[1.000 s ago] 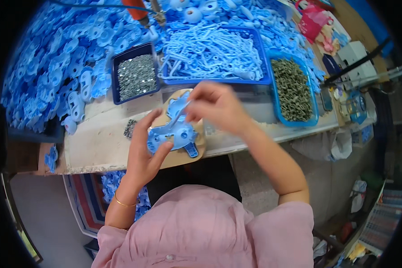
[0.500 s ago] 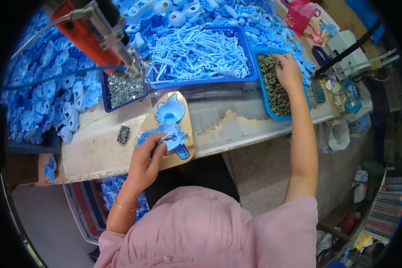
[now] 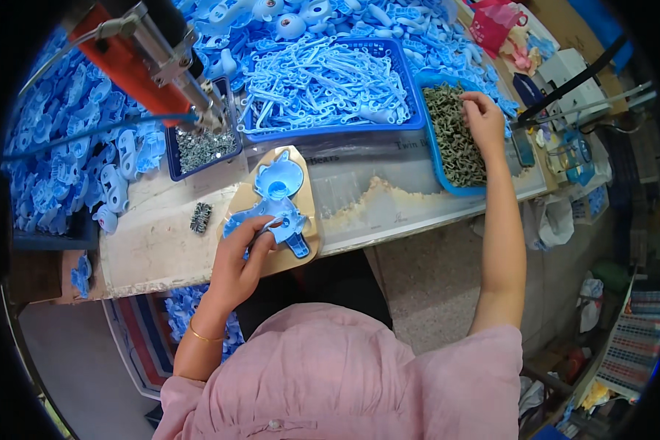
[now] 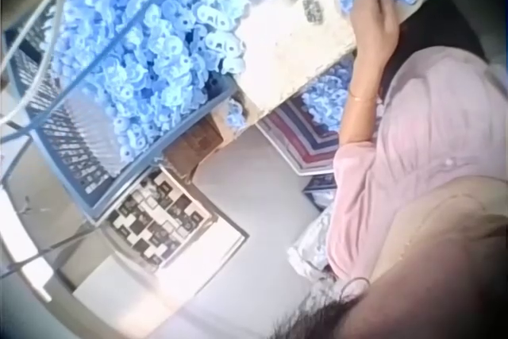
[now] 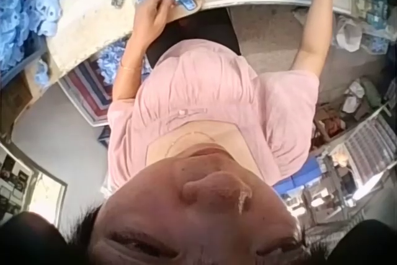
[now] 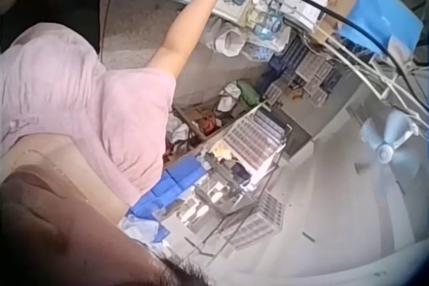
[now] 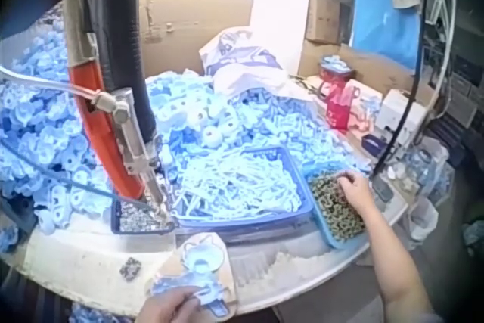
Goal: Assemble small blue plastic toy components using a pneumatic fastening tool.
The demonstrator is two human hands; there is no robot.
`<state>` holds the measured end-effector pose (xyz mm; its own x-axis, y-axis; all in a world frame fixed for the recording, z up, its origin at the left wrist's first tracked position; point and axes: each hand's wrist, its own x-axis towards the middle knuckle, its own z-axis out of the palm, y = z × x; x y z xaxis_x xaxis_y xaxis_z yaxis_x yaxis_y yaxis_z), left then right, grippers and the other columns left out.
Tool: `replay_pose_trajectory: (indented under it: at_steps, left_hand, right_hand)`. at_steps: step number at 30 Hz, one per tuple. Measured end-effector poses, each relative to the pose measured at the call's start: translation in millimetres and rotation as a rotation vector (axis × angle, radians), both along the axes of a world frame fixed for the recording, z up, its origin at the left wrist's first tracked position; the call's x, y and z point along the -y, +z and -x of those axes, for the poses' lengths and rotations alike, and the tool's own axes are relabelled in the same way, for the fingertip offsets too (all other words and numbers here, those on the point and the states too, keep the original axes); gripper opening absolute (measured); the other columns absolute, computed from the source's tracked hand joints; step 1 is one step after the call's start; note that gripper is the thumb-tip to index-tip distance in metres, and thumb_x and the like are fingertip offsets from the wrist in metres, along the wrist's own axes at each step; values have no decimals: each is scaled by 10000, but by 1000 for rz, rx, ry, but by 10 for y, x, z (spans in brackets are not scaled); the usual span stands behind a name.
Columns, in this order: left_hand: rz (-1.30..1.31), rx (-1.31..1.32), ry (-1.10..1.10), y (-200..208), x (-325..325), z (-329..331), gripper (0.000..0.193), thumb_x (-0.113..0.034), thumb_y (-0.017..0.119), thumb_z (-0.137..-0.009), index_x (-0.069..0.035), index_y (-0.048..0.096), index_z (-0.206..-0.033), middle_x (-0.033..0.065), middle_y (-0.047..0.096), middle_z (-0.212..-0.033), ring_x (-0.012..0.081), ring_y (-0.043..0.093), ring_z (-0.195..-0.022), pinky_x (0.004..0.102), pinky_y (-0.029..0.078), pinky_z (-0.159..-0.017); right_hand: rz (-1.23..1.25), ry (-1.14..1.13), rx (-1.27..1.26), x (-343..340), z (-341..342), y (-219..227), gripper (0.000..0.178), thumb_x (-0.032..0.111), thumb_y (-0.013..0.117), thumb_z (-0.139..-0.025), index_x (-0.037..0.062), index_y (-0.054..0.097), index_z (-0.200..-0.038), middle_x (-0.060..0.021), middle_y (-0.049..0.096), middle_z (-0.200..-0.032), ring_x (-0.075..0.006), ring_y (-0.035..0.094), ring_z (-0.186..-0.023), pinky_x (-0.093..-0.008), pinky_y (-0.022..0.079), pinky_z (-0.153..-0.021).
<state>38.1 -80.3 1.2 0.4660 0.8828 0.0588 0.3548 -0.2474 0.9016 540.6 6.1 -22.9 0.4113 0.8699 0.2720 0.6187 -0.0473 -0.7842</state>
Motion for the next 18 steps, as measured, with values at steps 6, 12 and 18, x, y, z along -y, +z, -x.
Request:
replay_pose_trajectory:
  at_steps: [6,12,18]
  left_hand:
    - [18,11,9,12,38,61,203,-99,589,-999,-5,636,-1172,164,688,-925,270,673,-799,342,513,-716]
    - [227,185,22,82,-44,-33,205,-151,571,-1031,-15,512,-1173,112,660,-848,182,640,-717,326,494,-668]
    - [297,262,-34,66,-145,-121,209,-205,594,-1024,-29,492,-1070,92,639,-778,181,618,-685,332,463,-643]
  right_hand:
    - [51,85,-351,134,275,240,147,124,662,-944,18,684,-1043,-15,663,-842,-89,604,-732,-253,499,-692]
    - [245,557,-317,339,1594,703,120,61,673,-923,2,696,-1024,-11,664,-843,-78,595,-753,-237,489,-705]
    - [504,854,-449,509,2546,765,136,56,660,-927,5,724,-1037,2,675,-882,-54,584,-767,-231,484,-687]
